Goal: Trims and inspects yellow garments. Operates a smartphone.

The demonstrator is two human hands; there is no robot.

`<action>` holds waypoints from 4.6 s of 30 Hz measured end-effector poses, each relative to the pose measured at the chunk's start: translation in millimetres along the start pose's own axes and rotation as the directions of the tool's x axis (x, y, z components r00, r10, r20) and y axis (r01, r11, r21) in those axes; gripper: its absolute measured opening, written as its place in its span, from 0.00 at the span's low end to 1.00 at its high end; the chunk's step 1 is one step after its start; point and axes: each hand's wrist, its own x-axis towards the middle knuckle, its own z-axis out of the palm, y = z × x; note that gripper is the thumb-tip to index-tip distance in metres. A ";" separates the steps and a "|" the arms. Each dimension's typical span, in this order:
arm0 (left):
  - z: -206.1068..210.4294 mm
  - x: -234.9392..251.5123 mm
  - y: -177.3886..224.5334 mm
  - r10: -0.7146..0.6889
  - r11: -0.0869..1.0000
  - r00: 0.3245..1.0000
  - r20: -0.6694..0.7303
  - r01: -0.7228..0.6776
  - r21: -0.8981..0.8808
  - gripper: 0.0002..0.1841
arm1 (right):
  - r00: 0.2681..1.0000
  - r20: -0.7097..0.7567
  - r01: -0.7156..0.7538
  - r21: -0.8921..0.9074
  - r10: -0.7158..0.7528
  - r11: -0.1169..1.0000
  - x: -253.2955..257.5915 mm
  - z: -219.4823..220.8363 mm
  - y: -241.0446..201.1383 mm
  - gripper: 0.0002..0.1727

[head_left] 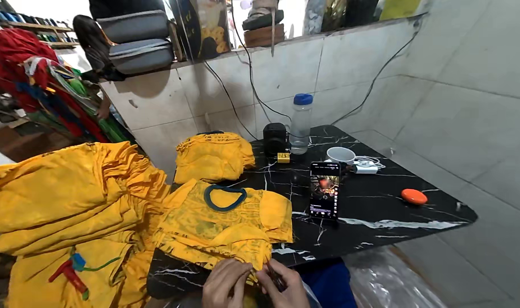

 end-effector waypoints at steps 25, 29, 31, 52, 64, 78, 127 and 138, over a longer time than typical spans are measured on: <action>27.8 -1.5 29.0 -0.287 0.856 0.954 -0.083 0.217 -0.469 0.08 | 1.000 -0.014 0.025 0.016 -0.024 1.000 -3.9 -1.5 -4.1 0.13; 28.6 -6.0 23.0 -0.260 0.865 0.962 -0.087 0.192 -0.464 0.07 | 0.998 -0.066 0.029 0.068 -0.024 0.997 -5.1 1.1 -7.9 0.09; 27.8 -4.5 21.7 -0.272 0.867 0.955 -0.121 0.189 -0.461 0.07 | 0.998 -0.020 0.065 0.032 -0.064 0.997 -8.0 0.1 -6.7 0.09; 31.1 -6.9 24.3 -0.227 0.892 0.969 -0.096 0.167 -0.419 0.08 | 0.999 0.049 -0.006 0.077 0.002 0.997 -3.2 -5.4 -2.4 0.14; 28.7 2.4 27.9 -0.286 0.890 0.945 -0.156 0.202 -0.409 0.10 | 0.999 0.027 0.034 -0.034 -0.033 0.999 -6.5 -3.2 -5.3 0.10; 22.3 -0.2 18.6 -0.143 0.926 0.982 0.123 0.176 -0.333 0.15 | 0.995 0.096 -0.034 0.009 0.033 0.999 -2.1 -12.9 -3.6 0.12; 11.6 -4.0 15.8 -0.301 0.777 0.943 0.140 0.327 -0.537 0.04 | 0.957 -0.099 0.232 -0.291 -0.271 0.928 11.1 -1.6 1.1 0.11; 5.9 0.3 5.8 -0.290 0.879 0.950 0.118 0.313 -0.360 0.18 | 0.994 0.109 -0.029 0.267 -0.001 0.963 12.4 -15.7 5.2 0.04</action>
